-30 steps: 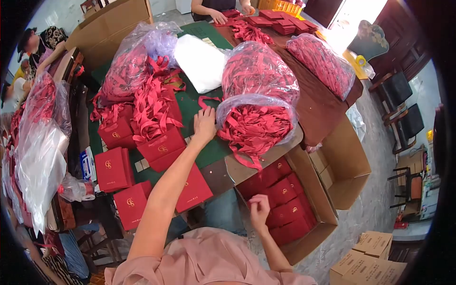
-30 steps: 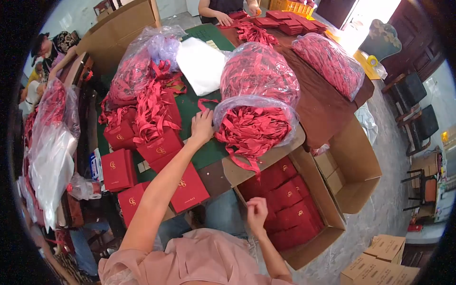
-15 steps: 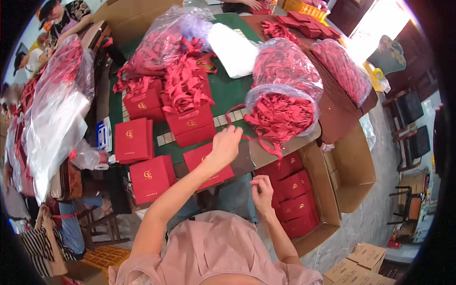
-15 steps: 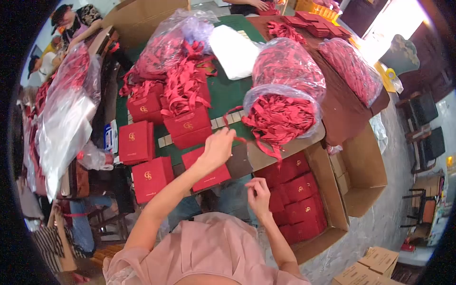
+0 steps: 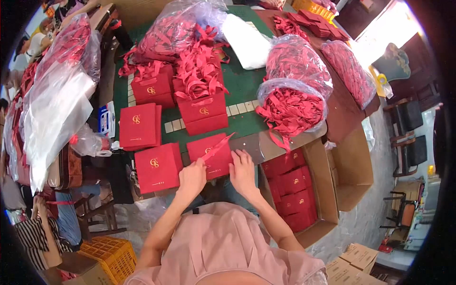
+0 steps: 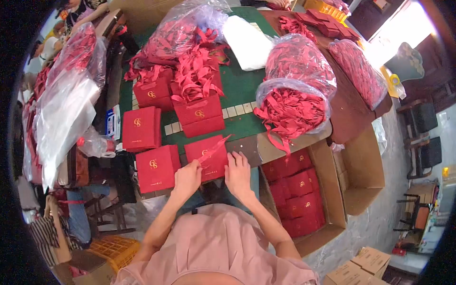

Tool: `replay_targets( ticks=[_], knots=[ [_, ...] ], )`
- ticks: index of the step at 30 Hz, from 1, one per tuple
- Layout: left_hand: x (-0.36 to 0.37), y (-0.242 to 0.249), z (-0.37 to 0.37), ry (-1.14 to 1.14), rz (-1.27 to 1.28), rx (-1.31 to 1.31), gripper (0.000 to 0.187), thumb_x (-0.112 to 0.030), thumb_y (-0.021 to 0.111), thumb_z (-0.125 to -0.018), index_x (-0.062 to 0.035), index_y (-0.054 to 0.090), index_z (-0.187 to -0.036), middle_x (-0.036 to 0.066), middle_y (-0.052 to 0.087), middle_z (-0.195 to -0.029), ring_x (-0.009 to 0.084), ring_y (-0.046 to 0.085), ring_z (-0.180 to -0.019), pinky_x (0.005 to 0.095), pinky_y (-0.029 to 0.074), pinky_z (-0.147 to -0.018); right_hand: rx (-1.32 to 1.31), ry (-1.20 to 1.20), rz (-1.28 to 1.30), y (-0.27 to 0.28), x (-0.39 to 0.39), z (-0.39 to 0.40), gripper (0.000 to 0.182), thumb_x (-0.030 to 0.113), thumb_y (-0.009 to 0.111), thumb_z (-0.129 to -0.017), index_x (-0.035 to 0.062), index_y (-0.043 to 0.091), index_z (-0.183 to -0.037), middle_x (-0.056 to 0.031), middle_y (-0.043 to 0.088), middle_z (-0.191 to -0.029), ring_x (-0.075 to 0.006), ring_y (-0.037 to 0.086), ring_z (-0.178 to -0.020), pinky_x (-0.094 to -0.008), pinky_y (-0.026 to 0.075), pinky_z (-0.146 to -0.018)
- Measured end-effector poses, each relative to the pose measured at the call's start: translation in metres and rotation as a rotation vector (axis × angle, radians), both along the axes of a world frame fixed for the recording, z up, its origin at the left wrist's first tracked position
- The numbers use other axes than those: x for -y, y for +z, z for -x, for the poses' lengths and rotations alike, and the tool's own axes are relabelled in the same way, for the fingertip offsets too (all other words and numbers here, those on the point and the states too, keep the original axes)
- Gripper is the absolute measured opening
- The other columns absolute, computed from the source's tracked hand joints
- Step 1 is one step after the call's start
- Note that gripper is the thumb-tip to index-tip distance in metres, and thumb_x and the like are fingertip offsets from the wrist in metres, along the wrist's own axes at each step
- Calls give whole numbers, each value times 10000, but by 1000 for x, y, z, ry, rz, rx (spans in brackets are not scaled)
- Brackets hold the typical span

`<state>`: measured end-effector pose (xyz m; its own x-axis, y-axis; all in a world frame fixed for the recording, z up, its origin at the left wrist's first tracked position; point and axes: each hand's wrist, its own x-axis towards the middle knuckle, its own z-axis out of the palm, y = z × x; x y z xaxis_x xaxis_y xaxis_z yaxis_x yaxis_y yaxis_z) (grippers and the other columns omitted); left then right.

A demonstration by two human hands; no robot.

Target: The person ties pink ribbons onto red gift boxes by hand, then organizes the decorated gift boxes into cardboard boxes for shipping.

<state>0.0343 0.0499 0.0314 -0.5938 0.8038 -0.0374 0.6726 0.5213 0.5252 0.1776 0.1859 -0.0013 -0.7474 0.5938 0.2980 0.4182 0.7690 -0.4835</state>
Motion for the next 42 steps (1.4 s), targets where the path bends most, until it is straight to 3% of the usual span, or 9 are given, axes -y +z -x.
replay_targets(
  ticks=[7, 17, 22, 24, 28, 34, 36, 39, 42],
  knots=[
    [5, 0, 0, 46, -101, 32, 208, -182, 645, -900, -67, 545, -1040, 175, 651, -861, 398, 660, -770, 496, 519, -624, 100, -399, -238, -11, -71, -31, 543, 97, 638, -845, -61, 468, -1336, -268, 458, -1374, -453, 428, -1274, -529, 391, -1020],
    [2, -15, -4, 52, -204, 94, 145, -105, 668, -847, -66, 599, -969, 133, 644, -896, 330, 659, -827, 441, 536, -712, -11, -30, 30, -8, -22, 28, 423, 21, 558, -885, -63, 514, -1297, -251, 535, -1250, -418, 503, -1123, -484, 424, -986],
    [-2, -6, -6, 195, -335, 272, 112, -106, 664, -842, -53, 622, -932, 116, 660, -857, 294, 656, -810, 411, 522, -709, -216, -104, 82, 29, 1, 44, 214, 65, 628, -895, 0, 583, -1094, -181, 559, -1027, -367, 529, -1038, -434, 445, -905],
    [-5, -11, -8, 224, -385, 307, 137, -122, 677, -843, -56, 638, -957, 116, 675, -879, 282, 661, -801, 409, 521, -696, -200, -66, 278, 31, 8, 34, 155, 106, 651, -901, 21, 614, -1026, -165, 559, -981, -369, 528, -941, -447, 440, -841],
    [-18, -8, -19, 197, -430, 464, 135, -121, 676, -856, -42, 656, -963, 117, 682, -835, 262, 664, -726, 376, 528, -657, -337, -33, 734, 17, 23, 30, 146, 116, 661, -930, 17, 671, -1037, -74, 656, -965, -133, 622, -842, -271, 506, -716],
    [-29, 6, -24, 122, -524, 679, 142, -115, 683, -891, -34, 667, -1006, 86, 708, -859, 170, 691, -753, 304, 526, -637, -585, -100, 960, 22, 5, 19, 172, 98, 507, -1028, -6, 637, -1071, -32, 674, -984, -69, 598, -843, -224, 481, -789],
    [-26, 1, -21, 107, -529, 715, 137, -123, 677, -907, -30, 674, -1008, 75, 707, -848, 148, 680, -737, 272, 522, -646, -620, -63, 1068, 40, -10, 4, 195, 167, 479, -1052, 23, 608, -1077, -15, 596, -827, -92, 597, -719, -245, 513, -671],
    [-21, -16, -13, 107, -473, 730, 132, -129, 666, -914, -19, 670, -985, 103, 701, -857, 161, 679, -731, 284, 518, -627, -626, -87, 1168, 64, -36, -23, 169, 171, 514, -1034, 41, 621, -1027, 33, 497, -698, -32, 394, -449, -201, 297, -380],
    [-22, -17, -6, 123, -522, 484, 108, -116, 650, -927, -23, 676, -976, 56, 679, -797, 112, 640, -661, 266, 499, -581, -487, 10, 1286, 85, -57, -45, 156, 124, 528, -1015, 21, 639, -1052, 30, 538, -698, -4, 369, -443, -173, 231, -378]
  ],
)
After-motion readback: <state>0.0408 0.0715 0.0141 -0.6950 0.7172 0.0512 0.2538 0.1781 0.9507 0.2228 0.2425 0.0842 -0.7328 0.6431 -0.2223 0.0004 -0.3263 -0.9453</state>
